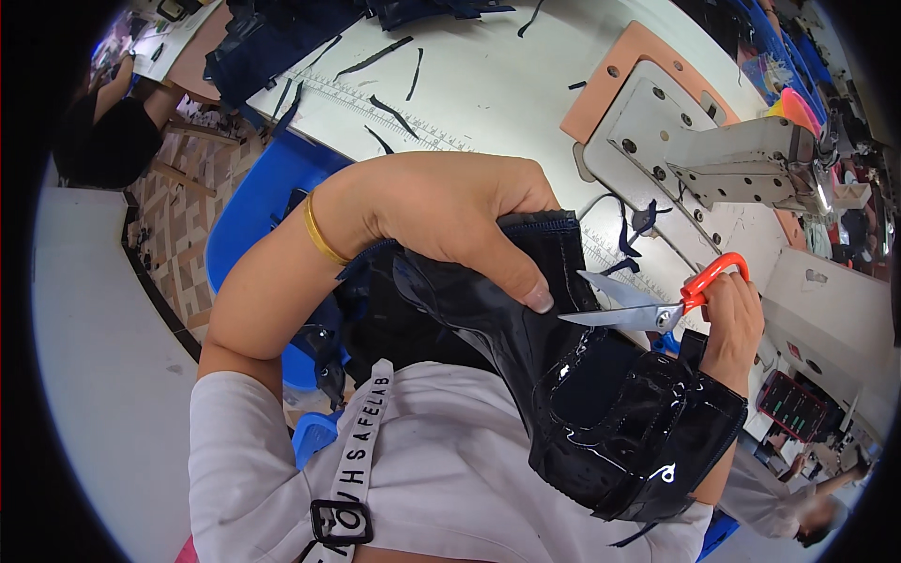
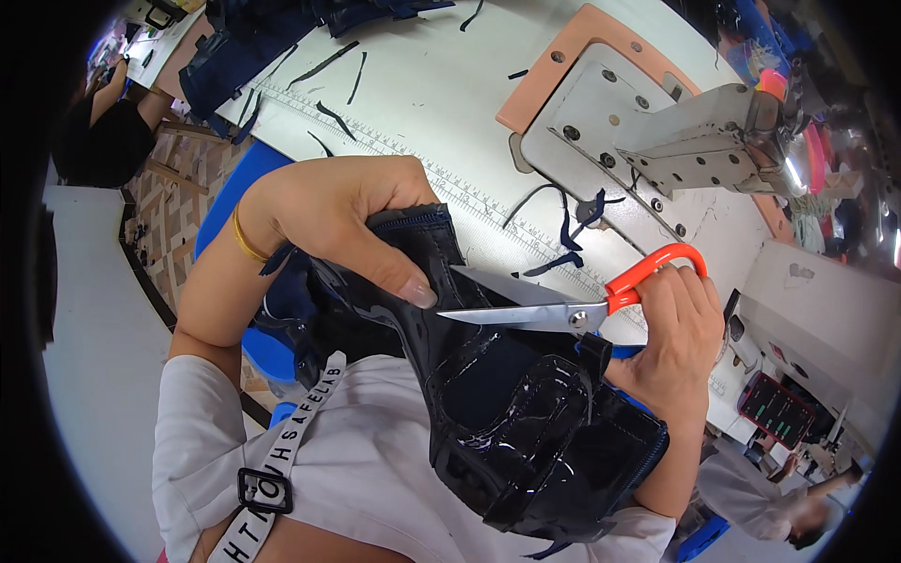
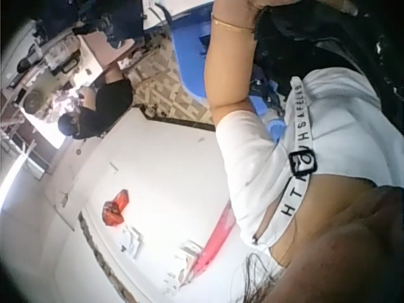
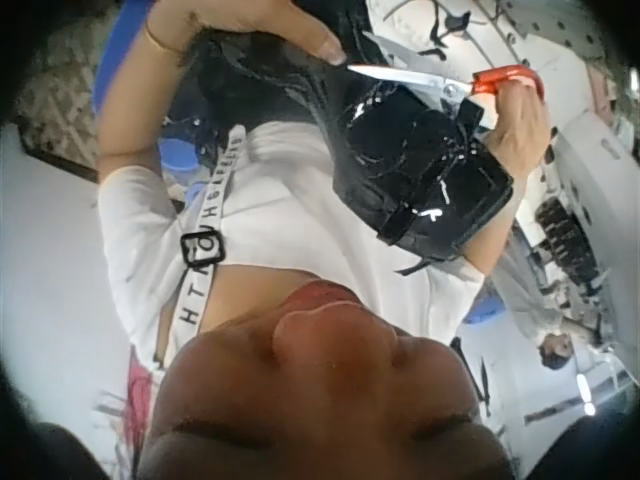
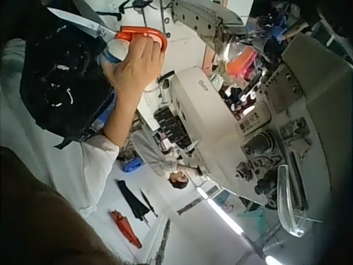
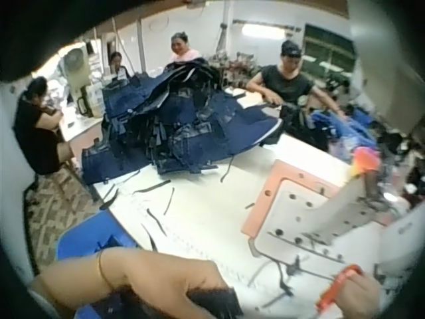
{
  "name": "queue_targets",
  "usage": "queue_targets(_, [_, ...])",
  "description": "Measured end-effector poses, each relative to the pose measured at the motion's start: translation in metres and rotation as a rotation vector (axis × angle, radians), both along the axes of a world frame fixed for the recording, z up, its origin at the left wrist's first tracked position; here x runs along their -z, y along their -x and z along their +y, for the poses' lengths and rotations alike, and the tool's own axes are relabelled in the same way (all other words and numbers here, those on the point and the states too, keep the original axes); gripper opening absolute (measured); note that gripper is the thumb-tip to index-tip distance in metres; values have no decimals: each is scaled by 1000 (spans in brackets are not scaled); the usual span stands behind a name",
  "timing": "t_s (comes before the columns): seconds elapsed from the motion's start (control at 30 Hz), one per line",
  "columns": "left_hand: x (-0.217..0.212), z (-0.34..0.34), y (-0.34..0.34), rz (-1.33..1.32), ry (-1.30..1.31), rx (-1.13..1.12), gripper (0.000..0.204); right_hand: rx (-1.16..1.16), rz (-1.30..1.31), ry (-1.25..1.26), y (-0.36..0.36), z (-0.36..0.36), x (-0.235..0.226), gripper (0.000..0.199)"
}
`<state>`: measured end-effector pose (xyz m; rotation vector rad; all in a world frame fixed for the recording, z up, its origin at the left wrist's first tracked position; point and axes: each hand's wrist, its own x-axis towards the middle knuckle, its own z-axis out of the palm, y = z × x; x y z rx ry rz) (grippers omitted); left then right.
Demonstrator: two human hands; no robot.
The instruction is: Trimming excess material and thread from shoe upper components using a pair of scissors.
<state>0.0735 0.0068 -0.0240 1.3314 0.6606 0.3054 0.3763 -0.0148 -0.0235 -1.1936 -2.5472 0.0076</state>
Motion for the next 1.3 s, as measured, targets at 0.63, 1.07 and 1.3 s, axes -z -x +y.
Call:
queue_targets(0.63, [-74,-38,34,299,-1066,-937,20,424,370,15,-25,8,18,35])
queue_targets(1.07, [82,-27,20,497,-1324,-492,29,148,-26,108,0,-1,37,51])
queue_targets(1.3, [72,-25,21,414,-963,-552,8,-14,-122,124,34,32,32,58])
